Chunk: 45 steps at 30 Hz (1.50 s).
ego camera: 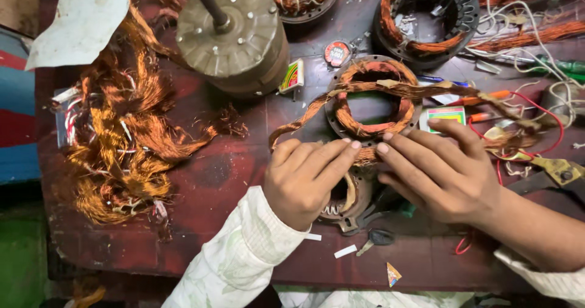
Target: The person strips insulation from copper wires and inserts them into slots on a motor stator. They use pliers to cut and adjust the wires while working at a cluttered workbench.
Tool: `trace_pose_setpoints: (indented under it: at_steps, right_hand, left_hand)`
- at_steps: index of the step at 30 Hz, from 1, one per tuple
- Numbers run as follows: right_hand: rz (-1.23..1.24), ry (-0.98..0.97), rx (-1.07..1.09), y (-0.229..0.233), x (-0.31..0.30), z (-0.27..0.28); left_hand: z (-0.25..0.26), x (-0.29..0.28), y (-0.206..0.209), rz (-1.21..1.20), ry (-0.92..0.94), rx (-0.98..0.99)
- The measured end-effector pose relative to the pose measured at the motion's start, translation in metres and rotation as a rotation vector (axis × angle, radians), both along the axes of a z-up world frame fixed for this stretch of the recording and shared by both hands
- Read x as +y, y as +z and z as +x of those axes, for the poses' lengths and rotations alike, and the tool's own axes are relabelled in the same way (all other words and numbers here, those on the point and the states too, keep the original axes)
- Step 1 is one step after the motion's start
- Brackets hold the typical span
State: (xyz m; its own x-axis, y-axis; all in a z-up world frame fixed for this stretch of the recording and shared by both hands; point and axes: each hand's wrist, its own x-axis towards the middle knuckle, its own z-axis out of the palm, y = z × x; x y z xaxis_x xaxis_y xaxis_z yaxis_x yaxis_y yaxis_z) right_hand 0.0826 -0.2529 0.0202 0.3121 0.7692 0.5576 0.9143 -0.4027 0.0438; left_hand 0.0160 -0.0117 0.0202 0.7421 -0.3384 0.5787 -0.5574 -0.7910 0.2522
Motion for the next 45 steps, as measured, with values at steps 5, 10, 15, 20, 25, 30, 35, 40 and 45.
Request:
trace_pose_setpoints:
  at_steps: [5,10,15,20,25,30,35,40,45]
  right_hand:
    - [-0.066,0.023,-0.073,-0.005,-0.005,0.003]
    - [-0.202,-0.006,-0.125,-0.004,-0.002,0.004]
    - [-0.283,-0.023,-0.088,-0.009,-0.001,0.005]
    - [-0.208,-0.054,-0.170,-0.005,-0.004,0.009]
    - [-0.266,-0.109,-0.282,-0.004,-0.014,0.010]
    - [-0.310,-0.215,-0.354,-0.005,-0.012,0.013]
    - [-0.203,-0.176,-0.298,-0.003,-0.009,0.014]
    - [-0.159,-0.174,-0.234,0.002,-0.008,0.012]
    - [-0.100,-0.169,-0.171,0.002,-0.009,0.008]
  left_hand:
    - [0.001,0.003,-0.005,-0.031,-0.029,0.024]
    - [0.003,0.003,-0.005,-0.061,-0.039,0.037]
    - [0.004,0.003,-0.006,-0.082,-0.039,0.025]
    - [0.007,0.005,-0.007,-0.231,-0.020,0.080]
    - [0.009,0.007,-0.012,-0.382,-0.028,0.121]
    - [0.006,0.009,-0.010,-0.414,-0.102,0.185]
    - [0.007,0.013,-0.012,-0.371,-0.115,0.144]
    - [0.008,0.007,-0.014,-0.326,-0.089,0.075]
    - [0.005,0.002,-0.014,-0.301,-0.086,0.048]
